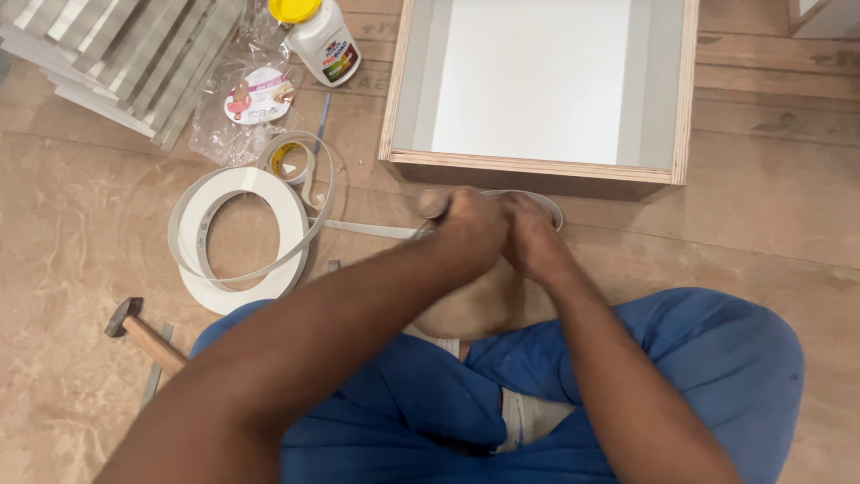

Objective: The person sits on the floor and assembles a wooden drawer. They measure and cut a white edge banding strip using a hammer and a metal tool, then apply glue to the drawer's edge with a brush and attach the strip.

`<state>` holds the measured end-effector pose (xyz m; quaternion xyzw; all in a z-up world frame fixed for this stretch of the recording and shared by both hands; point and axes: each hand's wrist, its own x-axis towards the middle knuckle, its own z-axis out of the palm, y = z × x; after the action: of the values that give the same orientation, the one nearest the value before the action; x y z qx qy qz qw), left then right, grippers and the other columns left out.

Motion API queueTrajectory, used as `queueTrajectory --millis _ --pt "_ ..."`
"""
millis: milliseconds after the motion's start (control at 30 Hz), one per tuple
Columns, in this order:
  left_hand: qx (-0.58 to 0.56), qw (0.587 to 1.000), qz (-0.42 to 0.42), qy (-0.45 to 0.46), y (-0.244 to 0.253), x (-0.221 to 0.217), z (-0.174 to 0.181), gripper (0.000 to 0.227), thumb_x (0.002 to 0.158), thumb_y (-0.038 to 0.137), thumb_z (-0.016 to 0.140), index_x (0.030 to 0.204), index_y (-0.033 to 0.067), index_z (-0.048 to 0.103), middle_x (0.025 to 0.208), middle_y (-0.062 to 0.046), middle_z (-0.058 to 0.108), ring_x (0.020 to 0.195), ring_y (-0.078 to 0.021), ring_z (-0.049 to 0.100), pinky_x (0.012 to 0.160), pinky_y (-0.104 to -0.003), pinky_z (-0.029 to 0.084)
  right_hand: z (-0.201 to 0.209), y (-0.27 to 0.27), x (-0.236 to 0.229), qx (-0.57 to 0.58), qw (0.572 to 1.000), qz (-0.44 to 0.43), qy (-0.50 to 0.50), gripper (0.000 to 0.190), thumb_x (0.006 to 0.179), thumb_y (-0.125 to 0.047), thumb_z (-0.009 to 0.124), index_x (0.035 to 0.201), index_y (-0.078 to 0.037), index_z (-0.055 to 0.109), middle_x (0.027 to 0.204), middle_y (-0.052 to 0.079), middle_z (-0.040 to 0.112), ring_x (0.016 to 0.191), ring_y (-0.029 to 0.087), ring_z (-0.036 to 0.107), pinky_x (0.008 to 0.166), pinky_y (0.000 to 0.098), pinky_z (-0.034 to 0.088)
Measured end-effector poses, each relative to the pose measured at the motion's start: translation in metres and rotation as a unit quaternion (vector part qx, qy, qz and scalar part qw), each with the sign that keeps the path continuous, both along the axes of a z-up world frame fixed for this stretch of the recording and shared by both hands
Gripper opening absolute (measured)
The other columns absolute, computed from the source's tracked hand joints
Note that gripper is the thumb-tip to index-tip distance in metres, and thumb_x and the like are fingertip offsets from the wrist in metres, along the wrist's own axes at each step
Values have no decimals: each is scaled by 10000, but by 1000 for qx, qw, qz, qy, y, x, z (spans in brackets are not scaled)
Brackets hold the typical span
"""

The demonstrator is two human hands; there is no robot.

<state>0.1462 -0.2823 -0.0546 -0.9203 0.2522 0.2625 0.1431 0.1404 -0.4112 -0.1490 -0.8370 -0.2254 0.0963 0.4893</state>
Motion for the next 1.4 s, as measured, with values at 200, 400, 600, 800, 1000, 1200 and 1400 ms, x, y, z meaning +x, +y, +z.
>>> queueTrajectory --millis 200,400,600,800,1000,1200,1400 --pt "48 999 -5 -22 -31 9 -6 191 920 172 659 1063 116 772 1115 -110 754 1037 -272 725 807 -406 589 91 -18 -10 44 995 25 83 767 855 79 675 1544 -82 379 1521 188 512 1401 295 505 1125 409 452" --pt "70 997 -13 -31 -36 5 -10 195 914 173 658 1063 110 766 1120 -115 749 1046 -278 715 811 -409 584 34 -31 -4 113 980 76 147 682 918 -21 678 1530 -70 381 1501 150 527 1368 244 522 1099 374 480" --pt "61 997 -32 -39 -35 5 -7 199 907 174 658 1064 105 759 1125 -119 745 1054 -285 704 816 -413 579 -26 1 -15 217 946 47 236 416 991 -182 658 1378 -51 578 1340 104 653 1206 194 632 991 349 550" --pt "40 997 -49 -38 -33 0 2 204 900 174 657 1064 99 753 1130 -123 740 1063 -291 694 820 -416 574 -6 20 -18 206 964 48 163 416 976 -198 679 1351 -55 568 1279 123 663 1158 227 655 960 371 554" --pt "-139 985 -88 -60 -23 -19 92 209 894 175 657 1065 94 746 1135 -127 735 1071 -298 684 825 -419 569 -24 8 -25 115 984 29 132 420 961 -213 700 1324 -59 558 1218 143 672 1110 260 678 928 393 557" --pt "-603 753 221 -144 172 -84 190 565 760 -56 519 1287 70 677 1221 -103 751 1050 -207 703 884 -322 566 -5 7 -30 -54 998 7 27 426 946 -229 722 1298 -64 548 1157 162 682 1061 292 701 896 415 561" --pt "-231 690 550 -410 387 -172 5 474 971 369 708 1287 18 674 1107 -262 709 1035 -444 675 891 -514 511 11 12 -34 -5 1000 15 -7 454 921 -227 730 1288 -60 522 1126 173 677 1031 320 708 862 443 564"
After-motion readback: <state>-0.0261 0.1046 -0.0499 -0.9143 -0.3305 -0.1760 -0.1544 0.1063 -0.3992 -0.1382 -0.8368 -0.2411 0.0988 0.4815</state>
